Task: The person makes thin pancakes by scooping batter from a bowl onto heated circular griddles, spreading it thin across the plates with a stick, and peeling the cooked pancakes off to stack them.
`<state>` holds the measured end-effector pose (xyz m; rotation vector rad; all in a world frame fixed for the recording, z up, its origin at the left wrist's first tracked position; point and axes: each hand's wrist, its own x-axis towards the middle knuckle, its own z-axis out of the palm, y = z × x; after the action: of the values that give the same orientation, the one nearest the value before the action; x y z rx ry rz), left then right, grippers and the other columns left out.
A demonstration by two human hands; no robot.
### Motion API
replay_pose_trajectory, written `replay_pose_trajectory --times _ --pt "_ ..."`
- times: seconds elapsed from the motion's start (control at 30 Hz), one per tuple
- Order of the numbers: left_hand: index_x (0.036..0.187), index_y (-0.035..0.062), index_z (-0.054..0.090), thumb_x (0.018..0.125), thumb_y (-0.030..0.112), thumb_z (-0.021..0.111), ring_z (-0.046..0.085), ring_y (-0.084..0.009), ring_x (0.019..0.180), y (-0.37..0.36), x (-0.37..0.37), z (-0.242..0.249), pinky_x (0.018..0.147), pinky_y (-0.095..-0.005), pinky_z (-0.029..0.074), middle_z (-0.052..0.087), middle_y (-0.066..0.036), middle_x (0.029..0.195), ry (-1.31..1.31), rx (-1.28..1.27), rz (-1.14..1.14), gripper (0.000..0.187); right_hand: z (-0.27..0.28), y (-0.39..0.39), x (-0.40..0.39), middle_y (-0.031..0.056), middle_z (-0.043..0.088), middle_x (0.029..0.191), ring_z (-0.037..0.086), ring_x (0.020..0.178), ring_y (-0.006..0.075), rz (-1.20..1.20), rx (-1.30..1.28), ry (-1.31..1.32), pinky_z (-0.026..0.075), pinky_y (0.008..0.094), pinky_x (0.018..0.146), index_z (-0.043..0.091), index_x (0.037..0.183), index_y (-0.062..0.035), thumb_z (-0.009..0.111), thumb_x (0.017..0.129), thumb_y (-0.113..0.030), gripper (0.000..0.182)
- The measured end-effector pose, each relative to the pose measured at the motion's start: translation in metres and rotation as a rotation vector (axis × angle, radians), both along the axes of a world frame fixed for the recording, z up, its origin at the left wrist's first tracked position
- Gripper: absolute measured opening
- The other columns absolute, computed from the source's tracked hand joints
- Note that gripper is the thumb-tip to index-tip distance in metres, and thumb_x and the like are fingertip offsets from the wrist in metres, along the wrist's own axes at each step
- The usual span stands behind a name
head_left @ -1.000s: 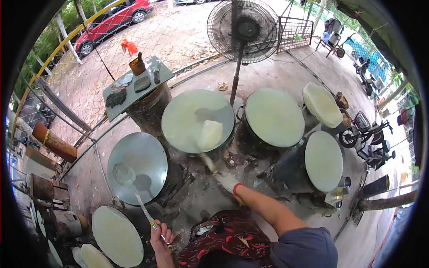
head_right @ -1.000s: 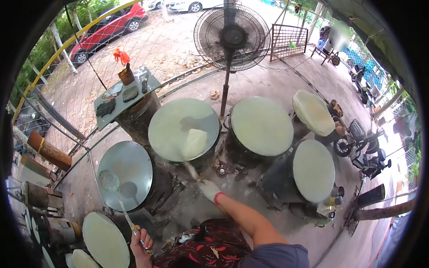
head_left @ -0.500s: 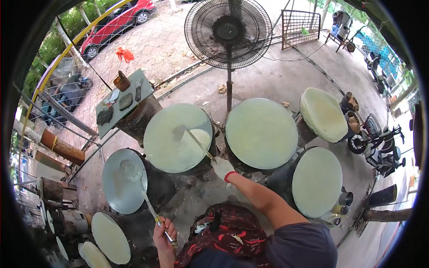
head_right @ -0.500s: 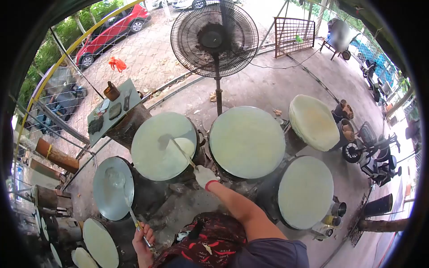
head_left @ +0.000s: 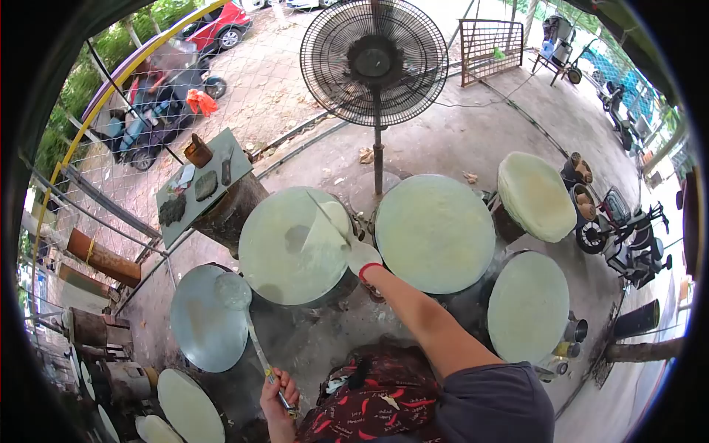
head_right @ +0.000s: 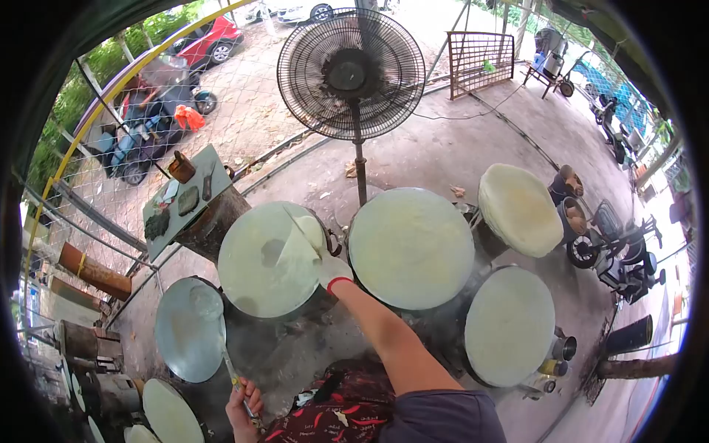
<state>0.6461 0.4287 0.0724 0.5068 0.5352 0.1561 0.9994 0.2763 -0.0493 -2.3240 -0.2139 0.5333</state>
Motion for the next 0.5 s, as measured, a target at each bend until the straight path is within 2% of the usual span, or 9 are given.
replay_pose_trajectory --times 0.03,0.13,0.2,0.3,0.4,0.5 --pt "0.1 0.0045 0.047 0.084 0.013 0.058 0.039 -0.013 0.052 0.004 -0.003 -0.002 0.041 -0.0256 0.035 0.046 -0.006 0.078 0.013 -0.017 -0.001 0.021 0.012 0.005 -0.003 0.025 0.06 0.104 0.056 0.098 0.0422 0.038 -0.033 0.023 0.043 0.0485 0.086 0.042 0.131 -0.0098 0.039 0.09 -0.035 0.048" --pt "0.1 0.0044 0.048 0.083 0.011 0.058 0.04 -0.0132 0.051 0.019 -0.01 -0.012 0.041 -0.0254 0.034 0.046 -0.006 0.076 0.032 -0.015 -0.062 0.021 -0.042 0.002 -0.046 0.0241 0.057 0.113 0.055 0.106 0.0378 0.109 0.203 -0.041 0.042 0.0425 0.091 0.044 0.131 -0.0077 0.04 0.091 -0.035 0.049" --pt "0.099 0.0045 0.047 0.082 0.01 0.058 0.04 -0.0135 0.051 0.028 -0.014 -0.016 0.041 -0.0253 0.034 0.045 -0.007 0.075 0.05 -0.032 -0.099 0.021 -0.015 -0.015 -0.085 0.0222 0.056 0.119 0.055 0.11 0.0303 0.159 0.316 0.008 0.041 0.0348 0.094 0.044 0.132 -0.0056 0.044 0.091 -0.032 0.049" --pt "0.097 0.0047 0.047 0.082 0.007 0.056 0.04 -0.0142 0.051 0.046 -0.023 -0.037 0.041 -0.0255 0.033 0.045 -0.008 0.074 0.098 -0.053 -0.13 0.017 -0.053 -0.003 -0.111 0.0202 0.057 0.119 0.057 0.107 0.0246 -0.404 0.774 0.051 0.04 0.0295 0.093 0.049 0.128 -0.0029 0.048 0.089 -0.026 0.045" --pt "0.096 0.0044 0.047 0.082 0.005 0.054 0.04 -0.0147 0.051 0.057 -0.023 -0.042 0.041 -0.0258 0.034 0.045 -0.008 0.074 0.13 -0.104 -0.127 0.016 -0.01 0.031 -0.12 0.0228 0.057 0.116 0.053 0.114 0.0327 -0.488 0.558 0.163 0.039 0.0345 0.097 0.05 0.127 -0.0036 0.043 0.091 -0.032 0.046" --pt "0.096 0.0039 0.047 0.082 0.005 0.054 0.041 -0.0151 0.051 0.062 -0.018 -0.041 0.042 -0.0261 0.034 0.045 -0.009 0.073 0.118 -0.106 -0.131 0.015 -0.047 0.026 -0.077 0.0155 0.062 0.112 0.058 0.102 0.0203 -0.28 0.437 0.111 0.042 0.026 0.088 0.055 0.122 0.0 0.049 0.088 -0.023 0.041"
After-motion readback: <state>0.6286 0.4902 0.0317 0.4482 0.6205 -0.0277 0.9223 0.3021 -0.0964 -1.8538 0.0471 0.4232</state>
